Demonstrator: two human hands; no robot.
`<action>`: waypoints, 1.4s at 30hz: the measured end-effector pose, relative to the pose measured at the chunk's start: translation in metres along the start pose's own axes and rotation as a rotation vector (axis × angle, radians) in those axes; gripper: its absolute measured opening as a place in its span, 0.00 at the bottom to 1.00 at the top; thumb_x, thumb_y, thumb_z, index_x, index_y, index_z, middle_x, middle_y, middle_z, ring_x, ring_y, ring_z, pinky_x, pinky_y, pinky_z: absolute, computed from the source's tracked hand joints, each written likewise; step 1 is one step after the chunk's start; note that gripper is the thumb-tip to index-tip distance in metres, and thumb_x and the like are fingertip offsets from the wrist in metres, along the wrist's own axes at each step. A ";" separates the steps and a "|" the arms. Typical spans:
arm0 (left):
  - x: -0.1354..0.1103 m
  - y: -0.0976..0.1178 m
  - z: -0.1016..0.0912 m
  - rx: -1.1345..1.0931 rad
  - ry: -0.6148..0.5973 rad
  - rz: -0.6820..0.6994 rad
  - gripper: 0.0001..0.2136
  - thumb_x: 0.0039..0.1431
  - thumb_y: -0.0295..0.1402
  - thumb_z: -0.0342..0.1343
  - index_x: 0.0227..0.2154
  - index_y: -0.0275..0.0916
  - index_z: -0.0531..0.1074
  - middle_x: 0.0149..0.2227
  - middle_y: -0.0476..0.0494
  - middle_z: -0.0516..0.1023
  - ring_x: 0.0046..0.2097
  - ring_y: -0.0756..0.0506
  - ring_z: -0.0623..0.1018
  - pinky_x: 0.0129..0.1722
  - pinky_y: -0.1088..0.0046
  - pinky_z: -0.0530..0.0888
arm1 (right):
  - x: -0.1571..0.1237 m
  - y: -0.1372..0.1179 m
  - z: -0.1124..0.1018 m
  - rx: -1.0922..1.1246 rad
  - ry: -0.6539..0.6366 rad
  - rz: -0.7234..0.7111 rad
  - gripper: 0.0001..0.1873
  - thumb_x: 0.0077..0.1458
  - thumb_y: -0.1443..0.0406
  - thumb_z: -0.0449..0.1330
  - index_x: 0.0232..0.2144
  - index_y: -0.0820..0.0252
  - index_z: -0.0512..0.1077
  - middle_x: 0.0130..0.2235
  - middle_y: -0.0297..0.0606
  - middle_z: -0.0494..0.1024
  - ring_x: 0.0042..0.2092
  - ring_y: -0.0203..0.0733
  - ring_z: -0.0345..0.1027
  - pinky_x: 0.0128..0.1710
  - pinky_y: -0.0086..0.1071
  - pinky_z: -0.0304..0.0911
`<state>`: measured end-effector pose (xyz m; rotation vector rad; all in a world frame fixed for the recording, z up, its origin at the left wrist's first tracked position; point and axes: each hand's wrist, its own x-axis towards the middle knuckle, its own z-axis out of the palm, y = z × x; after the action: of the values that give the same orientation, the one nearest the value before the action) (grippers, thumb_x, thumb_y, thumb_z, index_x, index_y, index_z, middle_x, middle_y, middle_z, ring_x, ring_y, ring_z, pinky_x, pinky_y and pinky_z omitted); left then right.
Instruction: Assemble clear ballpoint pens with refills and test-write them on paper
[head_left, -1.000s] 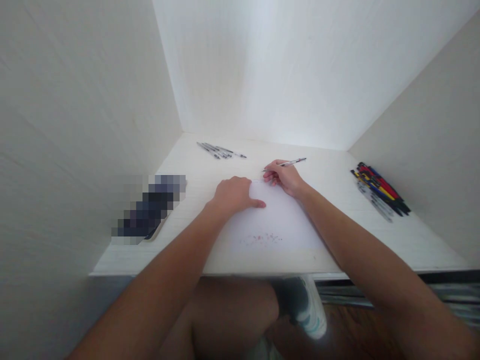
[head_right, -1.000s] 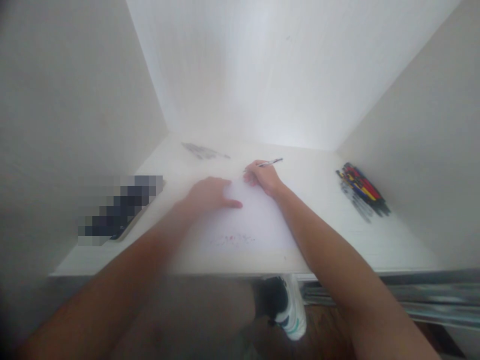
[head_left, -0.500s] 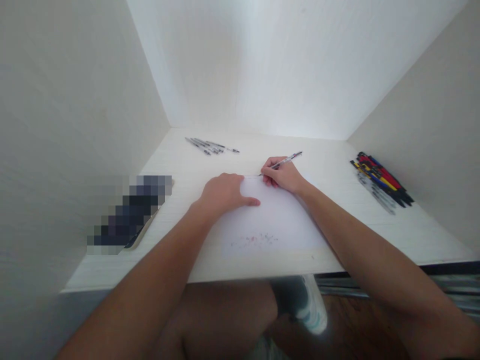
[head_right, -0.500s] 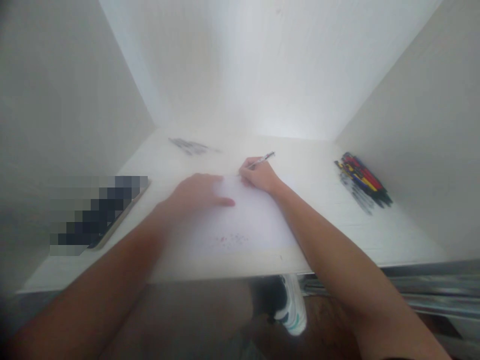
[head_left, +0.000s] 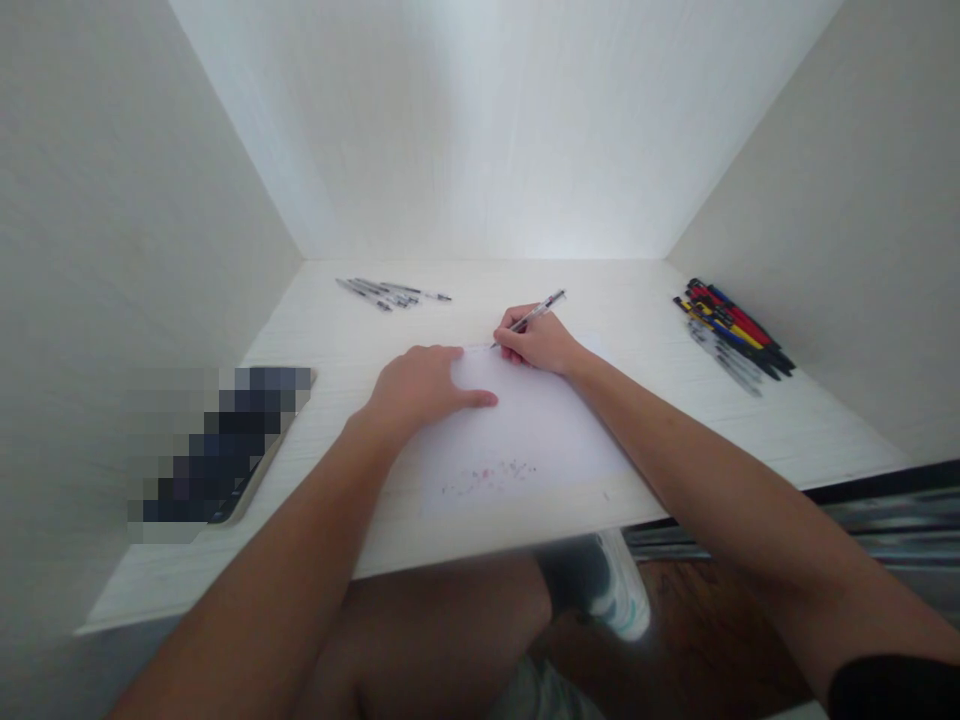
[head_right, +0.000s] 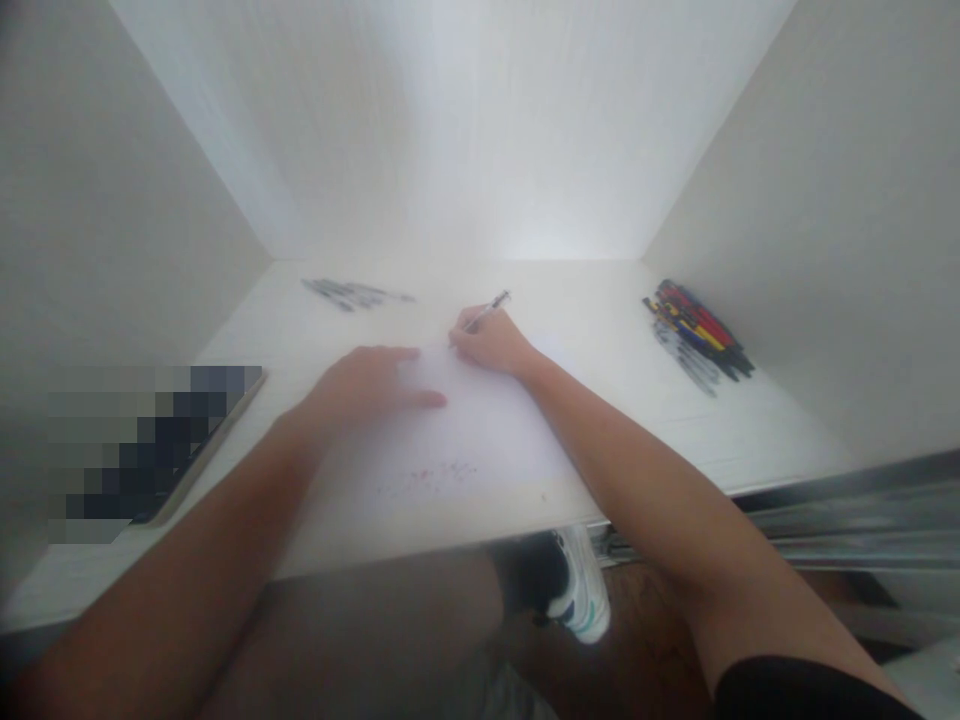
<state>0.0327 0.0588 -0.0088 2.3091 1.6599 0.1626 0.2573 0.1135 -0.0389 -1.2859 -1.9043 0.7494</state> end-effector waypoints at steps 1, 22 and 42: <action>0.001 0.000 0.000 -0.002 -0.001 0.004 0.46 0.48 0.67 0.62 0.64 0.43 0.71 0.61 0.33 0.77 0.61 0.26 0.75 0.57 0.51 0.73 | 0.000 0.000 0.000 0.000 -0.001 0.002 0.09 0.56 0.65 0.60 0.24 0.61 0.71 0.23 0.37 0.76 0.24 0.34 0.65 0.24 0.28 0.58; 0.002 0.001 0.000 0.008 -0.011 -0.026 0.48 0.46 0.68 0.63 0.65 0.44 0.71 0.62 0.35 0.77 0.61 0.28 0.76 0.58 0.54 0.72 | 0.001 0.002 0.000 -0.026 -0.011 -0.026 0.09 0.56 0.66 0.59 0.24 0.60 0.70 0.24 0.36 0.76 0.26 0.34 0.65 0.26 0.28 0.58; 0.005 -0.002 0.005 0.038 0.002 -0.008 0.49 0.46 0.70 0.60 0.66 0.43 0.70 0.61 0.35 0.78 0.60 0.29 0.77 0.58 0.55 0.73 | 0.000 0.001 -0.001 -0.016 0.006 -0.050 0.09 0.55 0.68 0.58 0.22 0.61 0.70 0.24 0.36 0.75 0.26 0.35 0.65 0.26 0.28 0.58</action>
<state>0.0333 0.0633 -0.0145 2.3304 1.6864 0.1328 0.2582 0.1141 -0.0392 -1.2445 -1.9342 0.7048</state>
